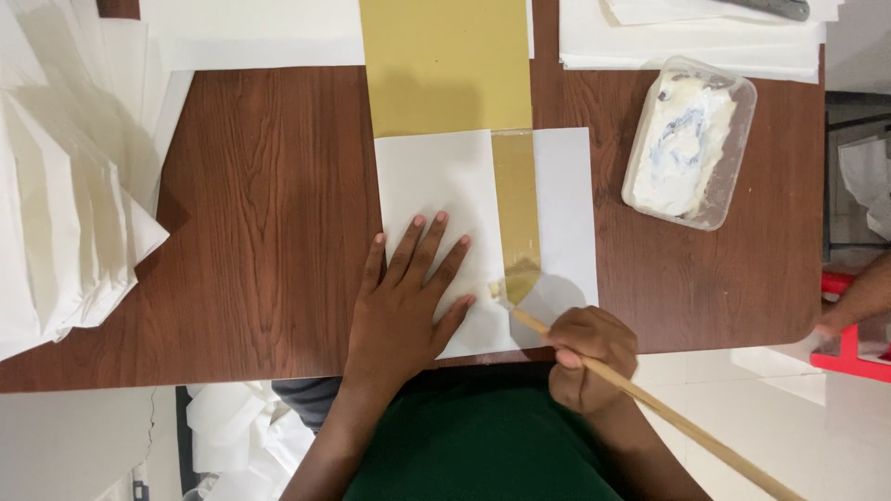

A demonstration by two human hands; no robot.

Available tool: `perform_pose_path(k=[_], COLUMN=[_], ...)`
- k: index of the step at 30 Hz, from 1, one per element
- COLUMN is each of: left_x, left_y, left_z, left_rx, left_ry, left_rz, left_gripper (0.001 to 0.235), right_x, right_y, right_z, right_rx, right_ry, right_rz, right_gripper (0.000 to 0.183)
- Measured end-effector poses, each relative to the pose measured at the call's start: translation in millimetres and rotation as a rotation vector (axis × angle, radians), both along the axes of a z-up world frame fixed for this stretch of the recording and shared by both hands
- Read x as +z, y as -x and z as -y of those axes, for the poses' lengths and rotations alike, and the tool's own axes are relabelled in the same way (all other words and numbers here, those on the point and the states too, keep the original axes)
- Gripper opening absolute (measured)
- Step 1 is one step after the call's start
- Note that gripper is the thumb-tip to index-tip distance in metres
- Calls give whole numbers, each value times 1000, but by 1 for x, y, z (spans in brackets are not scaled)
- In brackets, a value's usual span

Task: The person applies white adhesive to a yellow paper template using a brush and then folds a white sheet of paper over the glued areas to create a pocket. The person presses the folded edges to secure the bond.

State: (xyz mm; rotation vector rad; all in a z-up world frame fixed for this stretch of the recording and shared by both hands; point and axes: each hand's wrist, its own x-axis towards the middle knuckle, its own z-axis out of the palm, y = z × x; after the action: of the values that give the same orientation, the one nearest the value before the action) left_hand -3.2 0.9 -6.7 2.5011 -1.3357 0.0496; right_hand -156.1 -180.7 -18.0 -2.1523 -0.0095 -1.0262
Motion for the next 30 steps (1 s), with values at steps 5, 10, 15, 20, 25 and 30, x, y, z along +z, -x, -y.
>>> perform_pose_path(k=[5,10,15,20,25,30], left_x=[2,1,9,18,37,69], left_y=[1,-1,-2,-2,4,-7], left_z=[-1,0,-5,-10,18,70], left_rx=[8,-12,-74,-128,-89,-229], left_ry=[-5,-8,15,409,444,385], left_rz=[-8,25,-79,-450,102,180], left_gripper=[59,54,64,62,18,24], right_x=[13,2,19,26,29,25], right_y=[-3,5,7,-2,-4,0], right_z=[-3,9,7,21,36,51], right_rx=[61,188,-273,-372,-253,-205], right_ry=[12,-301,-524,-600,-739,-853], right_rz=[-57,-65,149,108,59,85], right_gripper=[36,33,28,27,21,20])
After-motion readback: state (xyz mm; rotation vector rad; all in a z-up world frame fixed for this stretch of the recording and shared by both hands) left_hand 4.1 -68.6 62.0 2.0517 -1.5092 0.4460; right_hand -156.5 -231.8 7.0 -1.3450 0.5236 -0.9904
